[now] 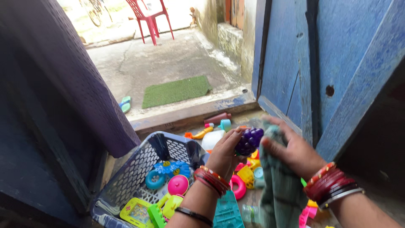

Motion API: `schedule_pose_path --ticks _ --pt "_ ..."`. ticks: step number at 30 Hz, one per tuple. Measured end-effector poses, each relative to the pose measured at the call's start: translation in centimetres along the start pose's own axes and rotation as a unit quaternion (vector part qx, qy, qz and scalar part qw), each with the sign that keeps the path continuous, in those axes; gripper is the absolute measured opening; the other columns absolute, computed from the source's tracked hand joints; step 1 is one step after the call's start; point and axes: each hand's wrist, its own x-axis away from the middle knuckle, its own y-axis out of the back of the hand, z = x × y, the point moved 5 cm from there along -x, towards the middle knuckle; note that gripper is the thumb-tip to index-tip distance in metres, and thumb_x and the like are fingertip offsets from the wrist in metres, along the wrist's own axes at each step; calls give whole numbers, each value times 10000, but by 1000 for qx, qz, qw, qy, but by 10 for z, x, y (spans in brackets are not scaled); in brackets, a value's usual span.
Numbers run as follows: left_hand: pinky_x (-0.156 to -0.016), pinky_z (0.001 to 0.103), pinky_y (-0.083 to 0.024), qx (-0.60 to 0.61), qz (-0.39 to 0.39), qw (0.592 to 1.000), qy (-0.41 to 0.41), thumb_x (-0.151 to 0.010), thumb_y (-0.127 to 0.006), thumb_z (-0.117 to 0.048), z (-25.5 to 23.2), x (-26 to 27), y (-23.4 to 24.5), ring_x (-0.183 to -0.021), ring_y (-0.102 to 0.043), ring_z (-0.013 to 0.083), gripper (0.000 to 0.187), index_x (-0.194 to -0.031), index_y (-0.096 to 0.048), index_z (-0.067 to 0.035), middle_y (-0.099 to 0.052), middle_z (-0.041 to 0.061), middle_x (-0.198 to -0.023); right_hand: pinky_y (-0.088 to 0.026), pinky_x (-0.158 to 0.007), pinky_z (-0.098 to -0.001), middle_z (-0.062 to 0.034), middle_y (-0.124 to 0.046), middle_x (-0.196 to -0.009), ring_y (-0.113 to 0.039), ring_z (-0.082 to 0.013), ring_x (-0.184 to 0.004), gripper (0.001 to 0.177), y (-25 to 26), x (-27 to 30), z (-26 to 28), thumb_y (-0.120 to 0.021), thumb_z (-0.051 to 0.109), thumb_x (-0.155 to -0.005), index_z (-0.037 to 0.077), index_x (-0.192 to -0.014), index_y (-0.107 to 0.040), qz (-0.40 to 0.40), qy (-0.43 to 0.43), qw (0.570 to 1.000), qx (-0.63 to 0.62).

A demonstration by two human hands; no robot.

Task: The person sits on the floor and wipes various colorful plastic toys with a cloth. They pick up items one by one from a pile, wipe them, and place them into a blue plastic basket. The toys include a toy phone, a plastic cup, and a toy resembling a bunch of grapes.

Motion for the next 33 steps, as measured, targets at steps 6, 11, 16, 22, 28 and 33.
schedule_pose_path --ticks 6,11,16,22,28,33 --pt "-543 250 -467 -179 -123 972 -86 -1027 -578 -486 2 5 -5 -687 -578 119 445 -1066 -670 -52 -643 23 -828 -589 -858 -394 -180 -755 -1105 -717 -248 -948 563 1 20 -5 -793 208 -813 96 -1349 -662 52 -158 978 -125" --pt "-679 257 -527 -259 -81 947 -172 -1005 -575 -494 -15 10 -24 -771 -633 84 436 -1059 -659 -69 -677 -2 -849 -548 -906 -295 -36 -777 -1142 -687 -107 -1003 514 13 25 21 -799 237 -779 157 -1277 -702 38 -88 994 -54" --pt "-642 335 -505 -291 -118 939 -143 -1018 -522 -516 -10 8 -25 -710 -610 153 498 -966 -645 -37 -640 76 -781 -556 -889 -297 -49 -823 -1060 -707 -110 -959 428 -1 30 36 -823 250 -767 135 -1173 -750 -24 -102 994 -4" --pt "-676 401 -498 -388 -157 900 -122 -1027 -473 -535 -8 4 -12 -723 -649 297 553 -909 -658 -28 -659 152 -776 -591 -811 -283 -39 -812 -1021 -754 -103 -907 436 -12 35 47 -790 296 -785 127 -1180 -718 -35 -30 995 91" --pt "-677 422 -511 -376 -142 898 -180 -1042 -481 -486 -23 21 -29 -740 -661 325 489 -974 -615 -21 -655 167 -794 -566 -714 -316 -100 -730 -859 -687 -123 -751 457 -27 31 -1 -688 393 -916 -15 -1122 -708 -50 -168 978 -118" --pt "-695 412 -526 -386 -120 895 -187 -1024 -535 -445 -27 28 -37 -769 -693 308 406 -1007 -619 -48 -679 154 -823 -562 -505 -343 -67 -665 -752 -628 -143 -546 479 -37 36 -20 -659 450 -945 -12 -1074 -659 -7 -313 871 -377"
